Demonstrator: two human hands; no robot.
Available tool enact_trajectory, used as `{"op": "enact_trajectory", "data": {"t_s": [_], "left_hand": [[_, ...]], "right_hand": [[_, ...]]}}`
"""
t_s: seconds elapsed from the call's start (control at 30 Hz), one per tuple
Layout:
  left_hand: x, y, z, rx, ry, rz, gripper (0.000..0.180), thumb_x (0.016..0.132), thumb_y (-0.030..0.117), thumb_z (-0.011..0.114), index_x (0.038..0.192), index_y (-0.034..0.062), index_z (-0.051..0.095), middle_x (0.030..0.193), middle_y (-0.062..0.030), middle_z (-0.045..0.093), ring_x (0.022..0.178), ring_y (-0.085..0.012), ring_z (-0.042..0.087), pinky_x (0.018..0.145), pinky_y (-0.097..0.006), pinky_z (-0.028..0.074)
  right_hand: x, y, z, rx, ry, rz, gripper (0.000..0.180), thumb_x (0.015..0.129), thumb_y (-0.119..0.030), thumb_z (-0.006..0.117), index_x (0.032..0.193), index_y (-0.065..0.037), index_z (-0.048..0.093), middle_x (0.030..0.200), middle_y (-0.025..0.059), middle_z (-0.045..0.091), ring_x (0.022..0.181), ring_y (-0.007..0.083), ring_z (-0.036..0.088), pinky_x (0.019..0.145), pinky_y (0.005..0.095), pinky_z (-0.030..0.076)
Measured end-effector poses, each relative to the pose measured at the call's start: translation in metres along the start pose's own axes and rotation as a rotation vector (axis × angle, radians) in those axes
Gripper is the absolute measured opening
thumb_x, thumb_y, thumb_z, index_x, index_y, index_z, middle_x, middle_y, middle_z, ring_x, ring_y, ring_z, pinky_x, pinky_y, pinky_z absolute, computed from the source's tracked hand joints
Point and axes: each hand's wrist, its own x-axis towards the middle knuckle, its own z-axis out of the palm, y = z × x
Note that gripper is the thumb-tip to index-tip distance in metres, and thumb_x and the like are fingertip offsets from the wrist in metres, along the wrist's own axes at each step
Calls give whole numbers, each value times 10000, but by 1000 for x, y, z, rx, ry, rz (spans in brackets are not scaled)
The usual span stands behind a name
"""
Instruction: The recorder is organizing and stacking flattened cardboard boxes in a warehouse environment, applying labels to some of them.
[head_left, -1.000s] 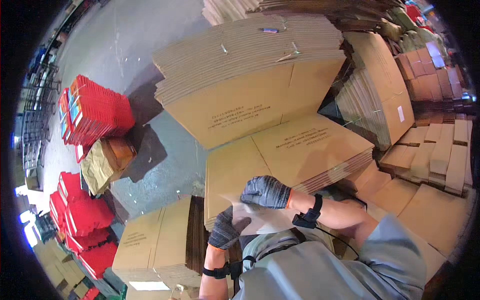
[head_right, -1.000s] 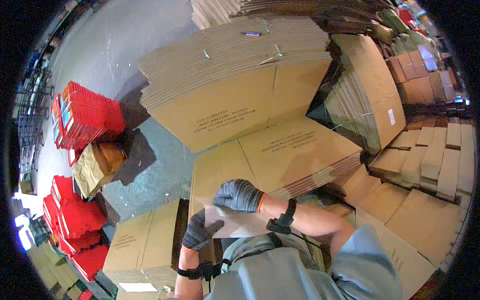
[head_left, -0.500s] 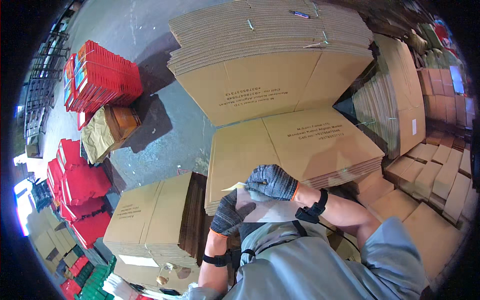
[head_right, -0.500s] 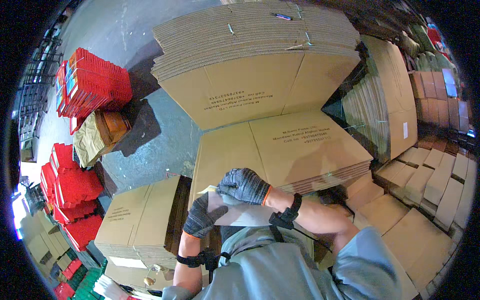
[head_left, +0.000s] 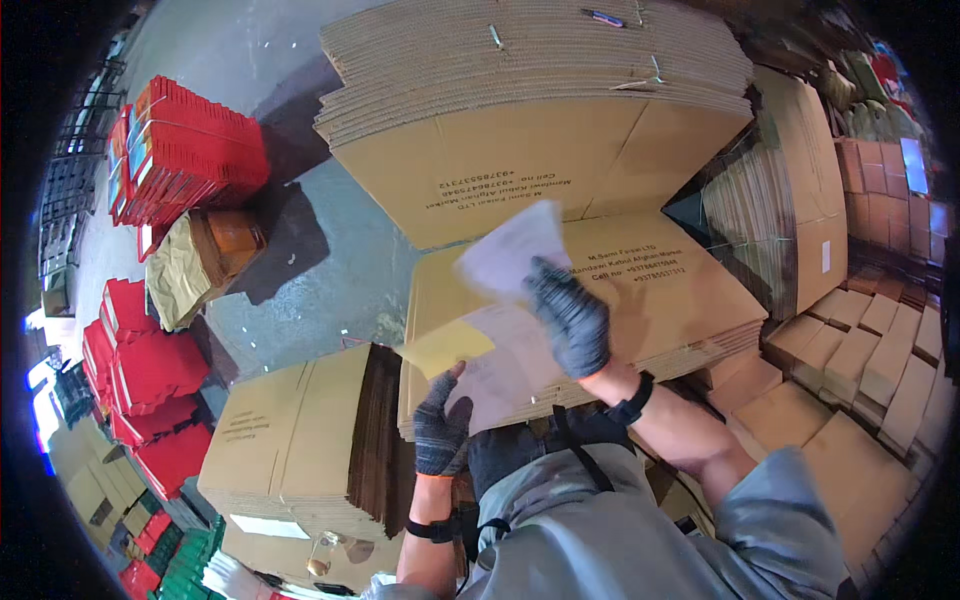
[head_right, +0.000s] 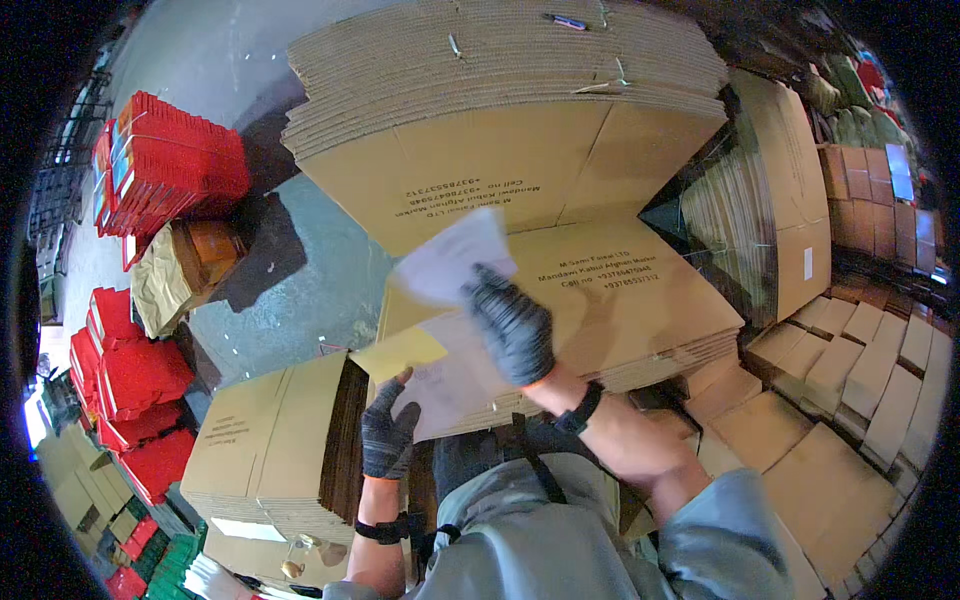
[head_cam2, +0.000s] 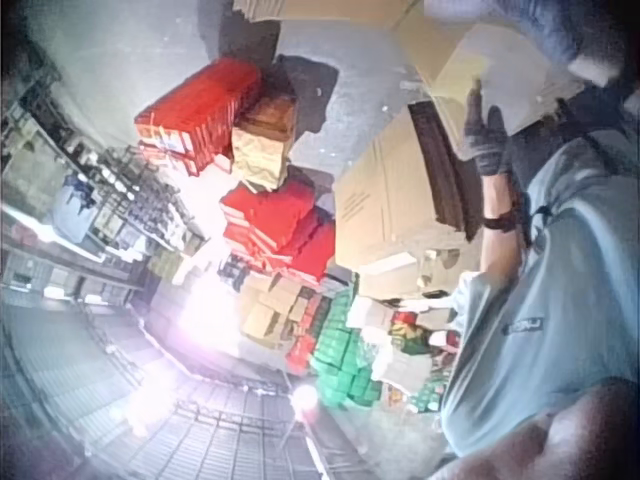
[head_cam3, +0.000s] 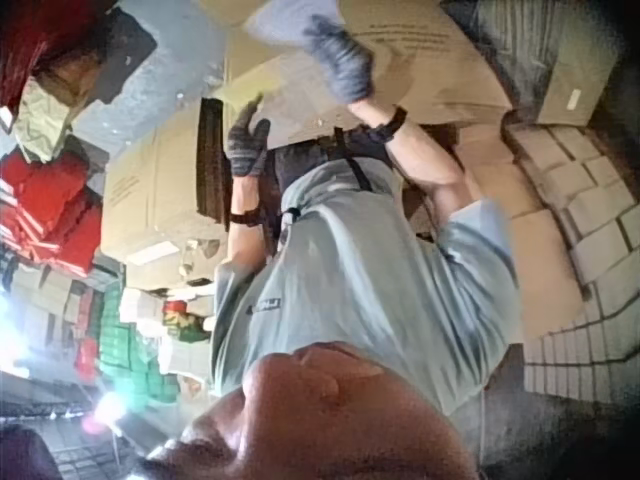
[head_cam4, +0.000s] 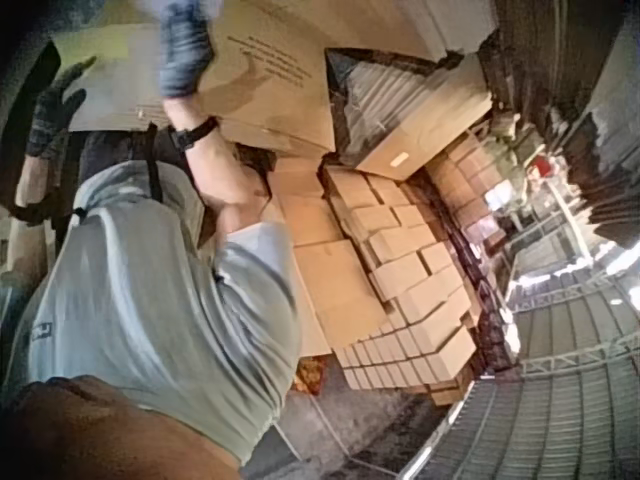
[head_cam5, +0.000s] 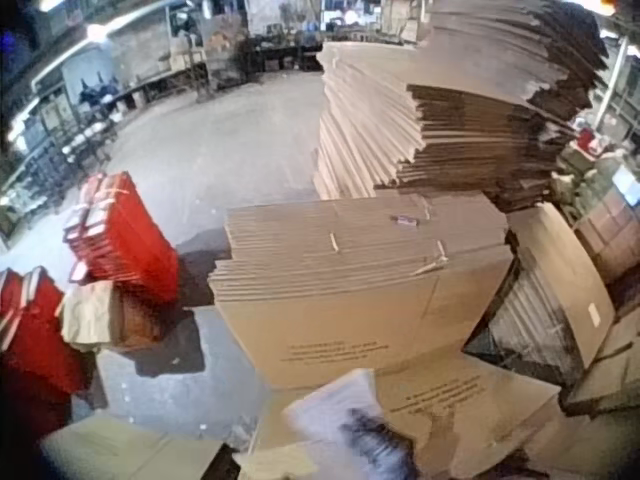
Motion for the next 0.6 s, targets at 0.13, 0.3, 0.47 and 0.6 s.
{"op": "enact_trajectory", "data": {"t_s": [0.13,0.3,0.47,0.6], "left_hand": [[33,-15,31,-966,194,-457,464,1020,344,622,1301,-24,612,1220,-127,660,1098,-225,656,913,-361,564],[56,-56,38,-956,415,-512,361,981,243,688,1194,-47,664,1082,-105,703,950,-189,679,791,-346,571],[56,-93,23,-408,346,-426,235,974,158,692,1069,-55,722,955,-27,731,861,-72,601,743,-280,500],[46,-137,20,-279,198,-473,261,982,121,668,1156,-71,694,1011,-59,735,903,-106,618,809,-309,513]], "right_hand": [[-10,18,25,-430,-346,-512,419,804,-139,789,1211,-99,698,1403,172,592,1309,376,554,1075,454,476],[-17,45,44,-284,-590,-405,702,788,-233,849,1414,-124,551,1522,222,450,1342,390,519,1109,472,437],[3,88,66,-17,-219,181,680,843,-150,816,1433,-33,500,1315,132,605,1101,165,619,914,350,542],[16,144,79,-152,-725,495,190,860,-76,778,1013,25,727,848,41,741,796,87,638,796,279,541]]}}
